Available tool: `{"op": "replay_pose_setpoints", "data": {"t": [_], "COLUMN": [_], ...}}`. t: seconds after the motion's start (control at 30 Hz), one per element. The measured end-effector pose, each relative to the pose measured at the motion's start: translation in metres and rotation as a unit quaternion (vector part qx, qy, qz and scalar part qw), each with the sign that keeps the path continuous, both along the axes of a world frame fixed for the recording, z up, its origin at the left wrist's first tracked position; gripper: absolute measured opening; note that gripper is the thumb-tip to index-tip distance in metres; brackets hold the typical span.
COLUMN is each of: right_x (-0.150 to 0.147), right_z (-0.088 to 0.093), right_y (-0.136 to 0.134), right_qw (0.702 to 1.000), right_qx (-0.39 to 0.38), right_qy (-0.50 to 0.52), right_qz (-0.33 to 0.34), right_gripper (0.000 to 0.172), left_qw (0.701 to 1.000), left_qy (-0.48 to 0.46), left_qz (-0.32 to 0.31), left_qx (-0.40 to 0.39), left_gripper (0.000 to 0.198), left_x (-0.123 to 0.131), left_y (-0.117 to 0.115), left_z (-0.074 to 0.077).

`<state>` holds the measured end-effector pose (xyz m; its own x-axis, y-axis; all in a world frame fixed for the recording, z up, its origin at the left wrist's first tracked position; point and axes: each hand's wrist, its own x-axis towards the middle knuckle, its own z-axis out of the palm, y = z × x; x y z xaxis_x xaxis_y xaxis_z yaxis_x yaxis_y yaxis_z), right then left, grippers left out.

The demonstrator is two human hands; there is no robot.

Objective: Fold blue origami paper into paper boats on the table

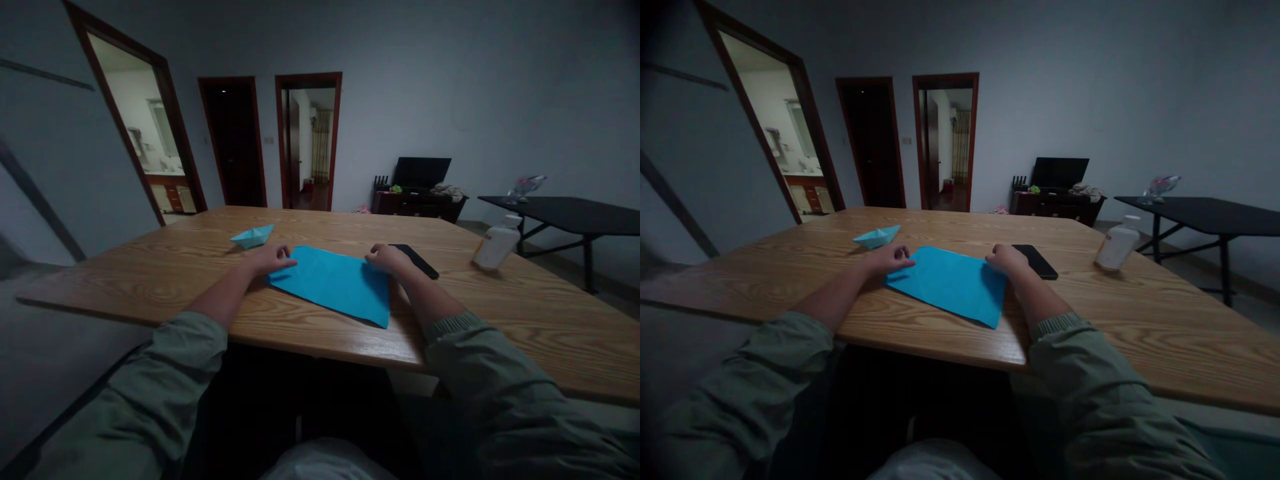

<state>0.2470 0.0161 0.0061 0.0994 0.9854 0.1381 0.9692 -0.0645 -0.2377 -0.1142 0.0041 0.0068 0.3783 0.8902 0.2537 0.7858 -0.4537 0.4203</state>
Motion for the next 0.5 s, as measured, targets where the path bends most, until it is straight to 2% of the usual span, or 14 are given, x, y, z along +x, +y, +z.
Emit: {"op": "replay_pose_setpoints", "data": {"t": [0.07,0.13,0.23,0.4,0.5], "right_x": [0.002,0.004,0.006,0.003,0.000], "right_z": [-0.001,-0.001,-0.001,-0.001,-0.003], "right_y": [0.002,0.005,0.009,0.010,0.010], "right_qw": [1.000,1.000,0.999,0.987,0.980], "right_qx": [0.002,-0.001,0.013,0.065,0.048], "right_qy": [-0.001,0.005,0.037,0.147,0.190], "right_qz": [-0.009,-0.016,-0.022,-0.021,-0.035], "right_gripper": [0.045,0.046,0.047,0.051,0.051], "left_qw": [0.997,0.993,0.989,0.986,0.981], "left_qy": [0.049,0.095,0.134,0.156,0.175], "left_qz": [-0.052,-0.063,-0.037,0.029,0.034], "left_qx": [-0.015,-0.035,-0.051,-0.056,-0.074], "left_gripper": [0.049,0.053,0.055,0.059,0.063], "left_x": [0.015,0.023,0.026,0.030,0.037], "left_y": [-0.005,-0.009,-0.011,-0.007,-0.001], "left_z": [-0.003,-0.005,-0.005,-0.003,-0.001]}}
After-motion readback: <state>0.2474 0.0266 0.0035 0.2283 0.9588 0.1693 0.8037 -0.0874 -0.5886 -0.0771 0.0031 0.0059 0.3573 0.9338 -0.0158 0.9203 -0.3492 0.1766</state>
